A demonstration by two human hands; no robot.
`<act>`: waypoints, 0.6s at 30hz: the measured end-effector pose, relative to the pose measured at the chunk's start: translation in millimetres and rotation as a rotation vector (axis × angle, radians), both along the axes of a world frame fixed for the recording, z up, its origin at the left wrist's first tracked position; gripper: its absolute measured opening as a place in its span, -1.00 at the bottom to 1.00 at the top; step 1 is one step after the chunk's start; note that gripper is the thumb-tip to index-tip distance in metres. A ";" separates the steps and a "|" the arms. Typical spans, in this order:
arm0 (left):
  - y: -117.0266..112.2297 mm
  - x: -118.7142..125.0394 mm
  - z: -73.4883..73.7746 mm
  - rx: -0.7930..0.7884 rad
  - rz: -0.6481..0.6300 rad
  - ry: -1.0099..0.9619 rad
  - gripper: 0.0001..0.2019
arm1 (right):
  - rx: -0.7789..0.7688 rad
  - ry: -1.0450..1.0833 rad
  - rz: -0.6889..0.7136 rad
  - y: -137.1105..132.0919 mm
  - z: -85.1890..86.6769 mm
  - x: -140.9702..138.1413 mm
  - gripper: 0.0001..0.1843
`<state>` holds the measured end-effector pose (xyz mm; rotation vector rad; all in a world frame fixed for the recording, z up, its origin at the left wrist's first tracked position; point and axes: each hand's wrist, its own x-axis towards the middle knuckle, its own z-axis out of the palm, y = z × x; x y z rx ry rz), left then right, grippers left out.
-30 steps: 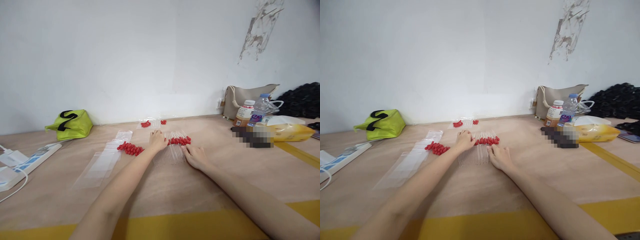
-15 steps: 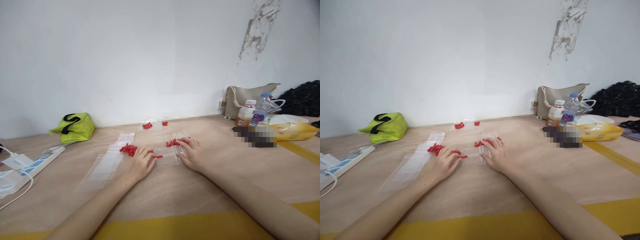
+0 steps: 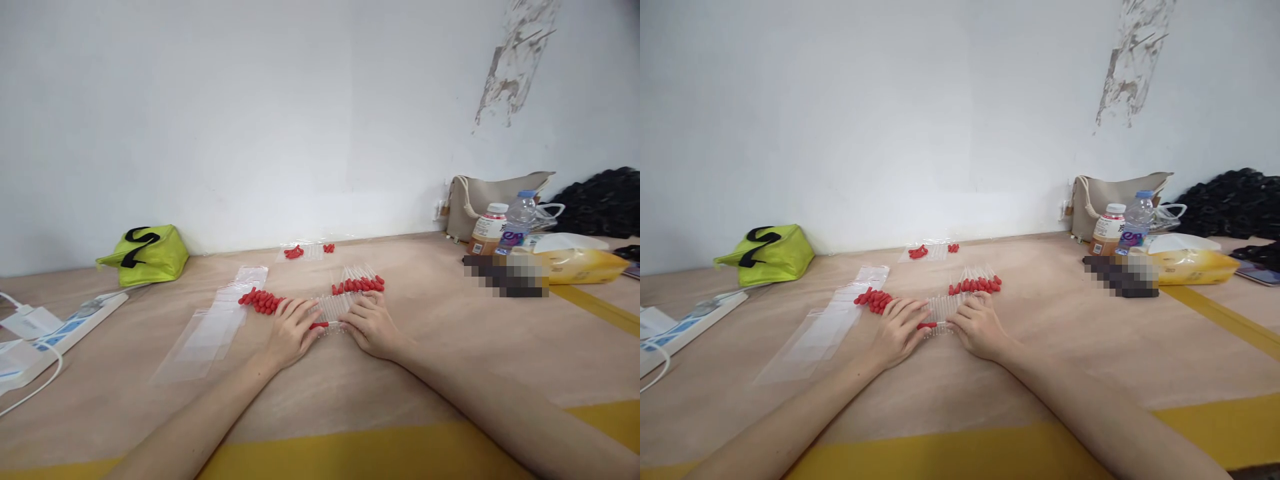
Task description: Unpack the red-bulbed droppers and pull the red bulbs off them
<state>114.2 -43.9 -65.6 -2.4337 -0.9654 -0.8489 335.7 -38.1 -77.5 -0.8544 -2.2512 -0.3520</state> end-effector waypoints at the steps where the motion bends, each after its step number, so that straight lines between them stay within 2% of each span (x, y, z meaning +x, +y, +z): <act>1: 0.4 0.4 1.1 0.004 -0.007 0.031 -0.78 | 0.000 0.003 0.012 -1.0 0.3 -0.8 -0.74; 4: 1.3 0.3 2.9 -0.003 -0.007 0.071 -0.84 | 0.005 -0.002 0.024 -2.9 0.7 -1.5 -0.75; 18: -5.4 -1.2 6.5 -0.002 -0.062 0.079 -0.79 | -0.008 -0.016 0.008 -5.6 0.7 4.8 -0.72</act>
